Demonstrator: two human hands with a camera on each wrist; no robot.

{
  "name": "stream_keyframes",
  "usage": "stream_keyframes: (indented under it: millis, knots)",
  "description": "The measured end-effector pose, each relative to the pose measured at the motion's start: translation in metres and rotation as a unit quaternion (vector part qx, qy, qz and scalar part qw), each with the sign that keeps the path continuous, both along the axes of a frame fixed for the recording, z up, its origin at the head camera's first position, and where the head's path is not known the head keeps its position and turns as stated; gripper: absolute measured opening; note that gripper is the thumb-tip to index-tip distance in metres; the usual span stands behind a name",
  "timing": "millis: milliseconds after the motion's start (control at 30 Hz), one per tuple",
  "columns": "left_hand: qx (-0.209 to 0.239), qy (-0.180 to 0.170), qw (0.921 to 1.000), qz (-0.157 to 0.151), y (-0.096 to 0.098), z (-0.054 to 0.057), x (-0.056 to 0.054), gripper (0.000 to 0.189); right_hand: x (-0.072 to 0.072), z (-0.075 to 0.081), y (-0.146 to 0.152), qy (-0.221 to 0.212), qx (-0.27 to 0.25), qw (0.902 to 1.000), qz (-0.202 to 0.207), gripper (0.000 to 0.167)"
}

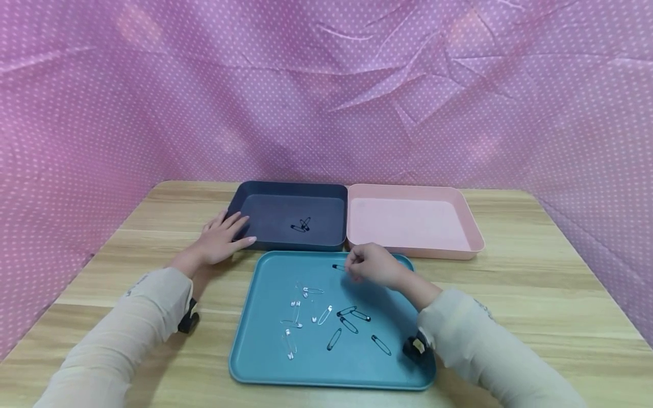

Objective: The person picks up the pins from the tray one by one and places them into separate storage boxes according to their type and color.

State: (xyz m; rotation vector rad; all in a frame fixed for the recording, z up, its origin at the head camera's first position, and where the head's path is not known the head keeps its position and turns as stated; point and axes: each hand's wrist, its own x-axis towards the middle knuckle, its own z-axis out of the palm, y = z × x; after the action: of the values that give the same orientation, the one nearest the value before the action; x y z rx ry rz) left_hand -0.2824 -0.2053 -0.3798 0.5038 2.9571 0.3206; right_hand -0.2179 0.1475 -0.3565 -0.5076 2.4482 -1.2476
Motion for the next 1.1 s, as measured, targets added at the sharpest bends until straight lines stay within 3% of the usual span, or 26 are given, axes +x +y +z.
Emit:
stream_keyframes:
  millis: [467, 833, 1100]
  knots:
    - [0.002, -0.001, 1.0, 0.0, 0.0, 0.001, 0.001, 0.081, -0.026, 0.009, -0.028, -0.007, -0.081, 0.9961, -0.033, 0.013]
    - [-0.001, 0.0, 1.0, 0.001, -0.001, 0.003, 0.001, 0.081, -0.049, 0.01, -0.044, -0.01, -0.075, 0.9943, -0.075, 0.019]
    - [-0.01, 0.0, 1.0, 0.001, 0.0, 0.004, 0.001, 0.081, -0.068, 0.009, -0.056, -0.042, -0.137, 0.9833, -0.112, 0.02]
